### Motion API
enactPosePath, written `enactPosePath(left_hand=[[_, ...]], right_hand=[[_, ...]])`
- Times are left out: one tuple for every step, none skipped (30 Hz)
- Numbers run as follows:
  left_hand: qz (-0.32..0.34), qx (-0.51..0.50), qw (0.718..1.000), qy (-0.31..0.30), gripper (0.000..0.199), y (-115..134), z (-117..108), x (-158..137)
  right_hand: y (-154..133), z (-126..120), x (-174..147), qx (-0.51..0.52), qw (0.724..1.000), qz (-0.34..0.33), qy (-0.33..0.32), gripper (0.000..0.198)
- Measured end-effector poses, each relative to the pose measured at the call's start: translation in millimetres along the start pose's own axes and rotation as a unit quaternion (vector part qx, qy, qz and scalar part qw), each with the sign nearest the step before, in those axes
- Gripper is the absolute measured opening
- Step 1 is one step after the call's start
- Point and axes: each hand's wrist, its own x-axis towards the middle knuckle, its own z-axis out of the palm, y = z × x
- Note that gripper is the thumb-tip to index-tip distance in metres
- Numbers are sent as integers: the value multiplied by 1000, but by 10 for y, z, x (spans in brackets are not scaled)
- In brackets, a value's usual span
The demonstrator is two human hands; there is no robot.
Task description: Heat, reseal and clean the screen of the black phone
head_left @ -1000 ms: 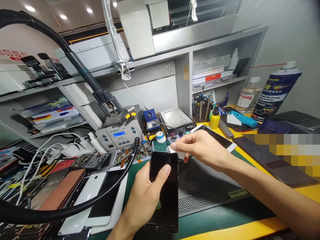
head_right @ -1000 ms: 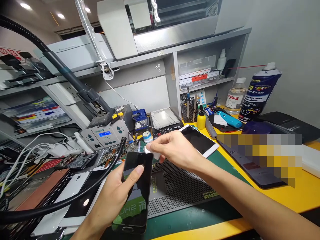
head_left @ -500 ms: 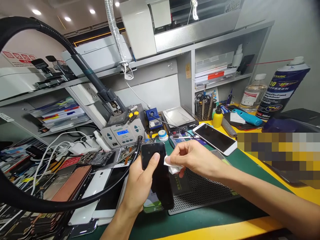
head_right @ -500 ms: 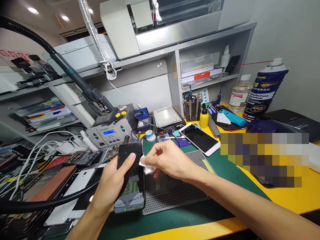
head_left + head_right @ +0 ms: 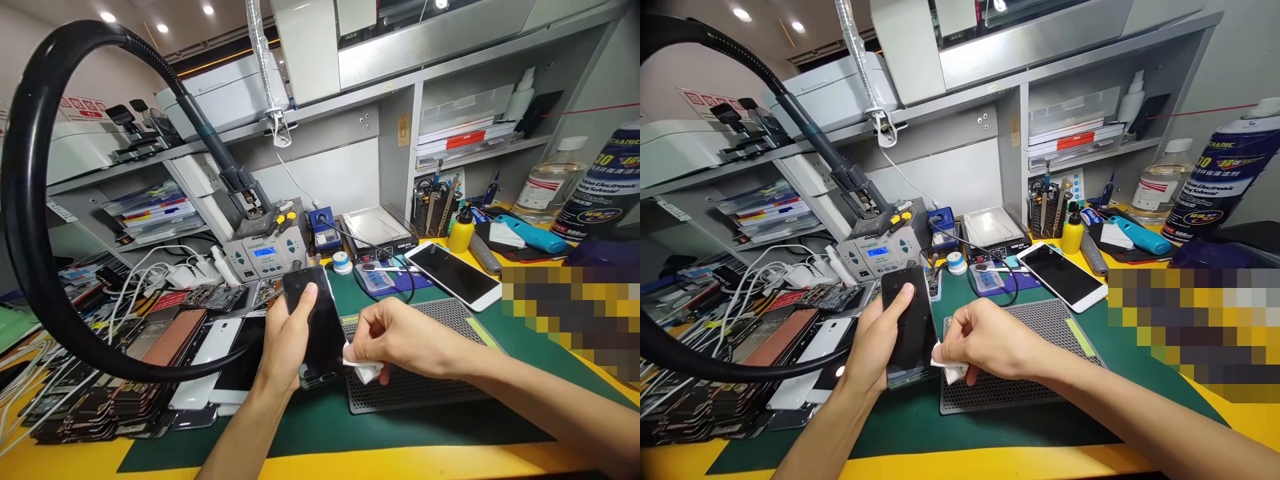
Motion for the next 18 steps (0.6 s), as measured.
enactPosePath(left_hand=[[2, -2, 1000, 4, 40, -2, 0, 2], [2, -4, 1000, 7, 40, -3, 1, 4], [2, -5, 1000, 8, 40, -4, 2, 6], [1, -5, 1000, 6, 40, -4, 3, 6], [0, -5, 1000, 3, 40, -4, 6, 4], [-2, -4, 1000, -2, 40, -4, 9, 1], [-4, -3, 1000, -7, 40, -3, 15, -4], [-5, -1, 1000, -11, 41, -1, 22, -11], [-6, 1, 1000, -14, 42, 3, 29, -19], [-6, 3, 1000, -16, 43, 8, 37, -28], [-6, 5, 1000, -16, 45, 14, 44, -37], [-6, 6, 1000, -17, 46, 20, 50, -46], [-6, 7, 1000, -17, 47, 26, 55, -53], [-6, 8, 1000, -17, 46, 30, 59, -60], [-6, 9, 1000, -18, 46, 32, 62, -67], [-5, 10, 1000, -21, 45, 33, 64, -72], [-3, 11, 1000, -25, 44, 32, 66, -78], [-1, 11, 999, -34, 43, 31, 68, -85]], right_hand=[[-12, -7, -17, -13, 1000, 5, -6, 26], [-29, -23, -35, -25, 999, 11, -16, 25], [-51, -47, -52, -34, 999, 16, -30, 25], [-76, -78, -65, -39, 998, 18, -41, 24], [-100, -114, -75, -38, 998, 15, -42, 24], [-121, -149, -78, -33, 999, 5, -29, 25], [-137, -179, -76, -23, 1000, -10, -3, 26], [-144, -198, -69, -11, 999, -27, 30, 27], [-143, -202, -58, 2, 997, -43, 61, 28], [-132, -190, -45, 13, 995, -57, 86, 28], [-114, -163, -32, 19, 992, -66, 103, 29], [-91, -124, -19, 20, 991, -72, 113, 29], [-65, -78, -7, 16, 990, -76, 122, 29], [-40, -31, 4, 10, 988, -80, 130, 29], [-19, 11, 15, 5, 986, -83, 142, 29], [-4, 44, 25, 3, 984, -88, 155, 29], [3, 66, 34, 4, 981, -94, 169, 29], [1, 75, 42, 8, 978, -102, 184, 29]])
